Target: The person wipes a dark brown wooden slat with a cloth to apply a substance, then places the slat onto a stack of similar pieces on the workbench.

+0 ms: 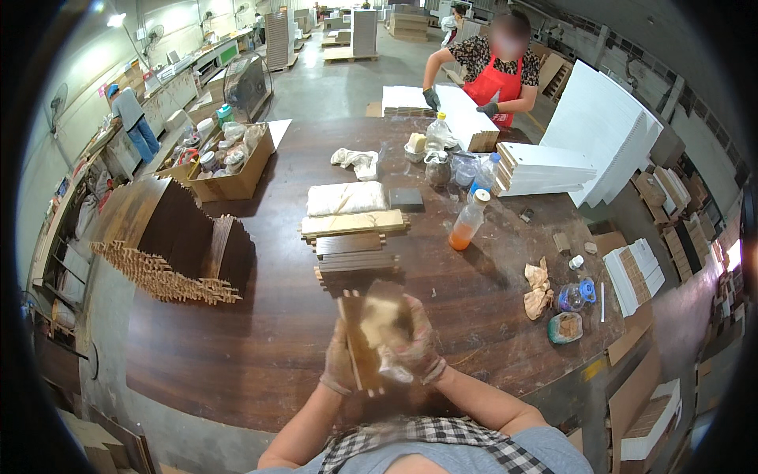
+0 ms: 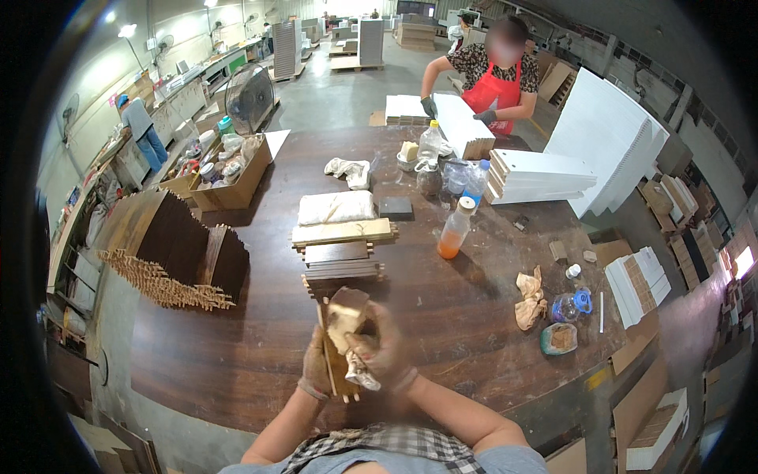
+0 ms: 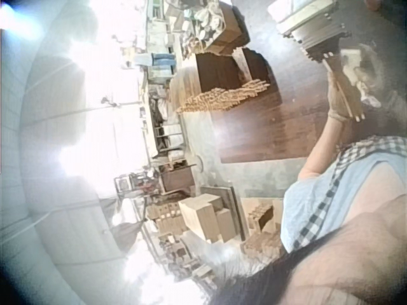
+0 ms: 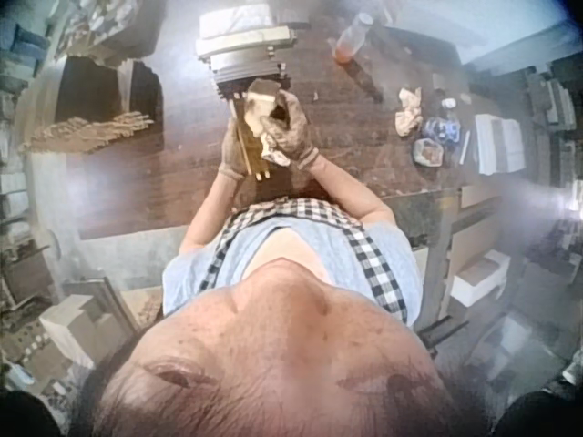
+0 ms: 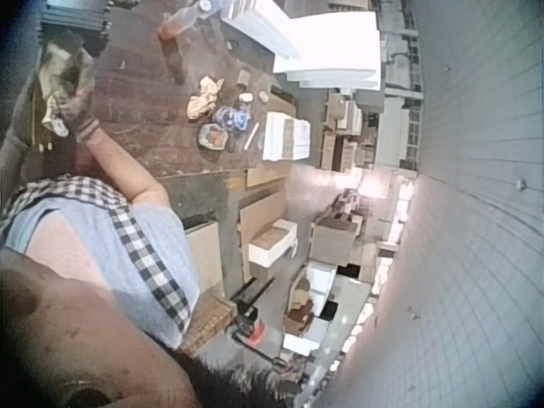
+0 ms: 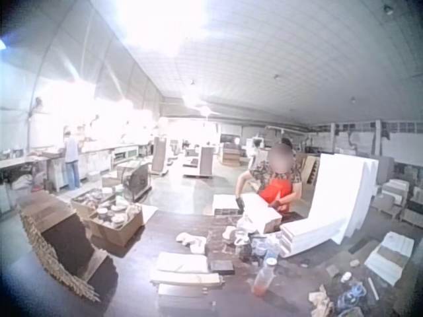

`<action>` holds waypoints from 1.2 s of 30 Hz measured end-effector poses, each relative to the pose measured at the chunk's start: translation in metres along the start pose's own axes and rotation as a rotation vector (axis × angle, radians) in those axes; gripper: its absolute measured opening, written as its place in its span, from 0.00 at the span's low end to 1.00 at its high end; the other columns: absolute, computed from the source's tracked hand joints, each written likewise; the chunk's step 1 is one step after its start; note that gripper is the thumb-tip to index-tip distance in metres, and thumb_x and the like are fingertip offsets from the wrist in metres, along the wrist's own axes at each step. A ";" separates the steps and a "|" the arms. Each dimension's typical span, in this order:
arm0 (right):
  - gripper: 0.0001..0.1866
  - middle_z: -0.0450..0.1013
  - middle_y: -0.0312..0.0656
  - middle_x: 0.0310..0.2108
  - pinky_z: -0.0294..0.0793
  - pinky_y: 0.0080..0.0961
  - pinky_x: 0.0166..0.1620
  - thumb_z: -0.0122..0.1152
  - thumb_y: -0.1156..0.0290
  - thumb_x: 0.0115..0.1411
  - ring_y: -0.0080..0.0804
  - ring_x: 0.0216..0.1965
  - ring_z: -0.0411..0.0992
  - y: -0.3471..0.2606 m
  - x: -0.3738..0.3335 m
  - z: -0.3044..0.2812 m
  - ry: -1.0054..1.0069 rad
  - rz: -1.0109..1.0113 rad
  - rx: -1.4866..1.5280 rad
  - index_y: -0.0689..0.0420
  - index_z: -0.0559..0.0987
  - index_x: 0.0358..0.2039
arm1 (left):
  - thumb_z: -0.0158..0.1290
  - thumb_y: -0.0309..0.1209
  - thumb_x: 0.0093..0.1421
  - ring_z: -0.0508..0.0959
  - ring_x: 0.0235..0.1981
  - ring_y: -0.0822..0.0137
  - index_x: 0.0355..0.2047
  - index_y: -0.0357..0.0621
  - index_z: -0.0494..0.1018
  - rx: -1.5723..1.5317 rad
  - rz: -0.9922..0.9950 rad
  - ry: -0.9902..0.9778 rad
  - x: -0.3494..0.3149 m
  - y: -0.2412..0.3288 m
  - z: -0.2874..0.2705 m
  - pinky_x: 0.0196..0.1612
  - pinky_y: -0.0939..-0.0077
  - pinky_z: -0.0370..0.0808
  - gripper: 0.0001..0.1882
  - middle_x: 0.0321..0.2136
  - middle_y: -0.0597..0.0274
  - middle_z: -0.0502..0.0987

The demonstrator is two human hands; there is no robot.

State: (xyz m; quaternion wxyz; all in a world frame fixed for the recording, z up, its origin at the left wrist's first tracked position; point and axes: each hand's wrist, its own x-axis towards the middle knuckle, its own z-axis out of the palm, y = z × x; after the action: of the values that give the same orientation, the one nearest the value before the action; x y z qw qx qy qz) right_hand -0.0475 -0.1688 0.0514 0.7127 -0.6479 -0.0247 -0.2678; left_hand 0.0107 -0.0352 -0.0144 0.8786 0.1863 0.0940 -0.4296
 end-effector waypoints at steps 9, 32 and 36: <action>0.26 0.70 0.44 0.54 0.82 0.27 0.53 0.66 0.74 0.60 0.32 0.51 0.74 -0.020 -0.019 -0.008 -0.355 0.616 0.891 0.62 0.69 0.58 | 0.35 0.59 0.71 0.79 0.48 0.56 0.62 0.39 0.64 0.082 0.166 -0.049 -0.001 0.021 -0.001 0.52 0.60 0.79 0.36 0.52 0.49 0.75; 0.31 0.77 0.41 0.37 0.77 0.35 0.39 0.71 0.59 0.46 0.39 0.36 0.77 -0.066 0.005 -0.016 -0.640 -0.177 -0.984 0.54 0.79 0.52 | 0.42 0.52 0.71 0.81 0.41 0.59 0.56 0.43 0.71 -0.038 0.323 0.013 -0.024 0.047 0.006 0.43 0.62 0.82 0.26 0.43 0.55 0.79; 0.28 0.74 0.39 0.32 0.75 0.33 0.34 0.68 0.57 0.52 0.35 0.32 0.75 -0.067 0.007 0.007 -0.767 -0.286 -1.090 0.51 0.79 0.54 | 0.45 0.51 0.71 0.81 0.40 0.60 0.55 0.45 0.71 0.064 0.419 0.153 -0.023 0.040 0.015 0.43 0.63 0.82 0.25 0.41 0.56 0.79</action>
State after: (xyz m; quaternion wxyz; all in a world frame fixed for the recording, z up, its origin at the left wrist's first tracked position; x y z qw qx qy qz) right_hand -0.0674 -0.1657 0.1158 0.1831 -0.9538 -0.2226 -0.0851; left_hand 0.0283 -0.0017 0.0165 0.9325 0.2616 0.1060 -0.2252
